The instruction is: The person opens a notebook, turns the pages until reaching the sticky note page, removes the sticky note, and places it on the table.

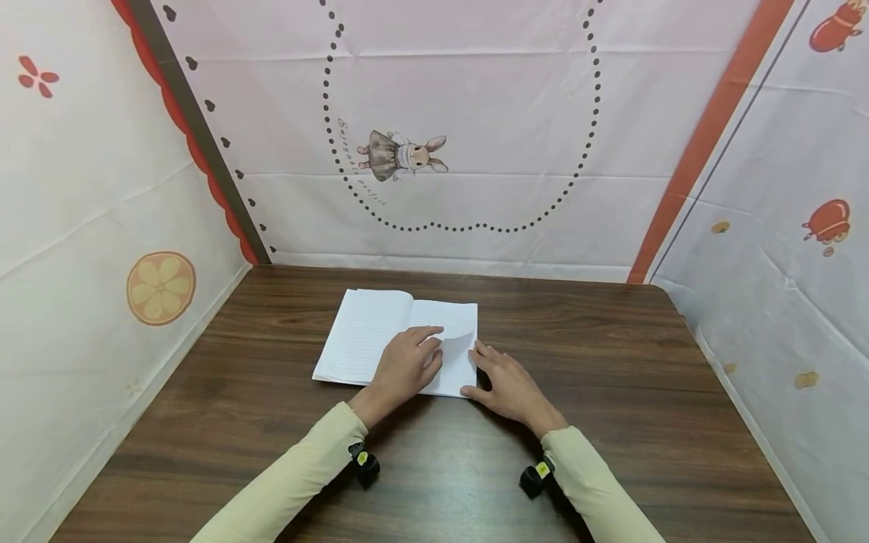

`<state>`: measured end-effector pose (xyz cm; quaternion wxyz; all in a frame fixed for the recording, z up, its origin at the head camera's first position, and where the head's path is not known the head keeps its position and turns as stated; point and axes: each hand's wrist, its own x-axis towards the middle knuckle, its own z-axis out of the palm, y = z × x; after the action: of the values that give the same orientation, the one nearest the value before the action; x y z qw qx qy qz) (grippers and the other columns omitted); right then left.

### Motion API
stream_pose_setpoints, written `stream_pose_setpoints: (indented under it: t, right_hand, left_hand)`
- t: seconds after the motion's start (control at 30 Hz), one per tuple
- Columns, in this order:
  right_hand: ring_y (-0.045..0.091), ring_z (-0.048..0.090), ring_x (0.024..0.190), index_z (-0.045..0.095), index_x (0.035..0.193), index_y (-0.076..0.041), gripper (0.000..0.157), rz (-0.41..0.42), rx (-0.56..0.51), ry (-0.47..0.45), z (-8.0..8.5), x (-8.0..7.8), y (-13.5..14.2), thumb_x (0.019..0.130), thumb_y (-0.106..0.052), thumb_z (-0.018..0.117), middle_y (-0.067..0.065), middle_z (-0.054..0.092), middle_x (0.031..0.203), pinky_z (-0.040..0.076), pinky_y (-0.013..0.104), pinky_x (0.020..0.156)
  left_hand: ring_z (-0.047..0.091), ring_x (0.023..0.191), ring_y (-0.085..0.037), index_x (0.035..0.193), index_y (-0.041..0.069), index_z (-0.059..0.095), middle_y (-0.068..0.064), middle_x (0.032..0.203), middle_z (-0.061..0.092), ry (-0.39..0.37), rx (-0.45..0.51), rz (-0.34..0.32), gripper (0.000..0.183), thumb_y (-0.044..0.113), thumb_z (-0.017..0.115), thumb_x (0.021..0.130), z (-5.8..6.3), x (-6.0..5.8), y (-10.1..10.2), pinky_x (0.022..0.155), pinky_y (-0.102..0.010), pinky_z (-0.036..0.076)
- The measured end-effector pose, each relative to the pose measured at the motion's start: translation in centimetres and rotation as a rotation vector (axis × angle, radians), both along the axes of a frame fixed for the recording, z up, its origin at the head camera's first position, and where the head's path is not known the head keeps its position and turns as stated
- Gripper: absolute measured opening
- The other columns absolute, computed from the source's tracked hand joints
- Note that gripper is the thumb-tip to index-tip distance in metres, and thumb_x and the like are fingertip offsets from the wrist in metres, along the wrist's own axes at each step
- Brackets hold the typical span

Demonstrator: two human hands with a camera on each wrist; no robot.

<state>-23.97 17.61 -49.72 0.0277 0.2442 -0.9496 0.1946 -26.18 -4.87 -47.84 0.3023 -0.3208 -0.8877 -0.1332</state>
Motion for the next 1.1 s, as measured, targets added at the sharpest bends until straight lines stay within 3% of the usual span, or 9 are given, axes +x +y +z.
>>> stream_pose_setpoints:
  t: [0.2,0.57,0.8,1.1]
  right_hand:
    - [0.032,0.034,0.138,0.052,0.138,-0.012,0.07,0.021,0.022,-0.027,0.2,-0.1,0.0,0.086,-0.058,0.061,0.005,0.042,0.148,0.032,0.055,0.107]
    - [0.033,0.031,0.14,0.051,0.139,-0.01,0.07,0.029,0.02,-0.066,0.5,0.0,-0.1,0.087,-0.056,0.061,0.008,0.041,0.149,0.026,0.056,0.11]
    - [0.032,0.03,0.14,0.049,0.141,-0.011,0.07,0.027,0.015,-0.063,0.4,0.2,0.0,0.087,-0.055,0.061,0.007,0.04,0.149,0.025,0.056,0.111]
    - [0.034,0.029,0.141,0.048,0.141,-0.01,0.071,0.03,0.005,-0.084,0.9,0.5,-0.1,0.088,-0.054,0.061,0.009,0.039,0.15,0.022,0.057,0.112]
  left_hand:
    - [0.064,0.103,-0.021,0.091,0.013,0.072,-0.004,0.114,0.068,0.052,0.104,0.044,0.01,0.02,0.066,0.086,1.0,-0.3,-1.1,0.081,-0.035,0.054]
    - [0.064,0.103,-0.023,0.084,0.011,0.07,-0.005,0.115,0.067,0.086,0.164,0.122,0.008,0.019,0.069,0.083,2.2,-0.6,-4.4,0.08,-0.037,0.054]
    - [0.065,0.096,-0.027,0.072,0.01,0.062,-0.008,0.113,0.068,0.119,0.221,0.165,0.005,0.012,0.064,0.076,2.2,-0.2,-6.7,0.071,-0.041,0.053]
    - [0.064,0.096,-0.031,0.072,0.007,0.061,-0.011,0.112,0.068,0.094,0.228,0.298,0.011,0.017,0.059,0.077,1.6,0.4,-9.9,0.069,-0.044,0.051]
